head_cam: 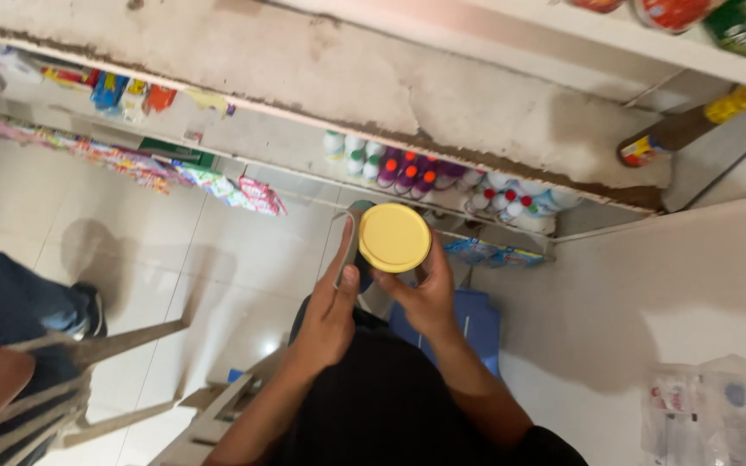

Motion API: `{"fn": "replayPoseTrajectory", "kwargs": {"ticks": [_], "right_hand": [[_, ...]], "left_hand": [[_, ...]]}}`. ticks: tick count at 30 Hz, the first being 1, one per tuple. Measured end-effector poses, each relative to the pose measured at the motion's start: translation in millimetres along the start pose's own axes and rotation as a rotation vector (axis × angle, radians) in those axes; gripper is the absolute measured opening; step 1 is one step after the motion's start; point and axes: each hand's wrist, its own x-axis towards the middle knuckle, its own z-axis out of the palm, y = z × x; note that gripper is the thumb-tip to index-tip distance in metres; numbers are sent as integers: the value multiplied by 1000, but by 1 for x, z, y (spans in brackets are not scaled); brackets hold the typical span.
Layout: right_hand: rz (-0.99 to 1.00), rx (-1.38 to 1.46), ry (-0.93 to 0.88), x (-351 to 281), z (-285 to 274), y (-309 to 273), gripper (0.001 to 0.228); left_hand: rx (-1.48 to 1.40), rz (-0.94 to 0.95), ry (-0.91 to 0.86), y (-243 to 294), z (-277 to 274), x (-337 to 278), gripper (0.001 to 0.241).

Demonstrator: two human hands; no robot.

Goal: Wiping a small plastic jar with a blue cleaning cloth while seated in a grocery store aisle.

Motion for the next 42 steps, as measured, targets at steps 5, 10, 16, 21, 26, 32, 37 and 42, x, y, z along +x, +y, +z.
{"fn": "replayPoseTrajectory", "kwargs": {"ticks": [5, 10, 16, 21, 26, 32, 37, 42], "right_hand": [[42, 26, 25, -8, 18, -16, 100], [-12, 34, 118, 2, 6, -8, 92], [-72, 69, 38, -4, 12, -24, 108], [-36, 78, -111, -4, 19, -23, 98], [-76, -7, -66, 17, 25, -48, 86], [-78, -83, -283, 15, 22, -69, 84], [-110, -195, -458, 19, 21, -75, 82], [11, -190, -285, 19, 19, -53, 90]], "left_hand": [[-56, 50, 25, -6, 2, 19, 63], [-99, 59, -1, -7, 15, 15, 68], [-130, 38, 51, -28, 9, 5, 67], [-145, 91, 136, -10, 0, 6, 65], [-51, 92, 148, -11, 4, -5, 70], [-115, 43, 181, -16, -4, -5, 69], [-115, -7, 241, -2, -12, -1, 71], [-24, 91, 209, 0, -8, -2, 74]]}}
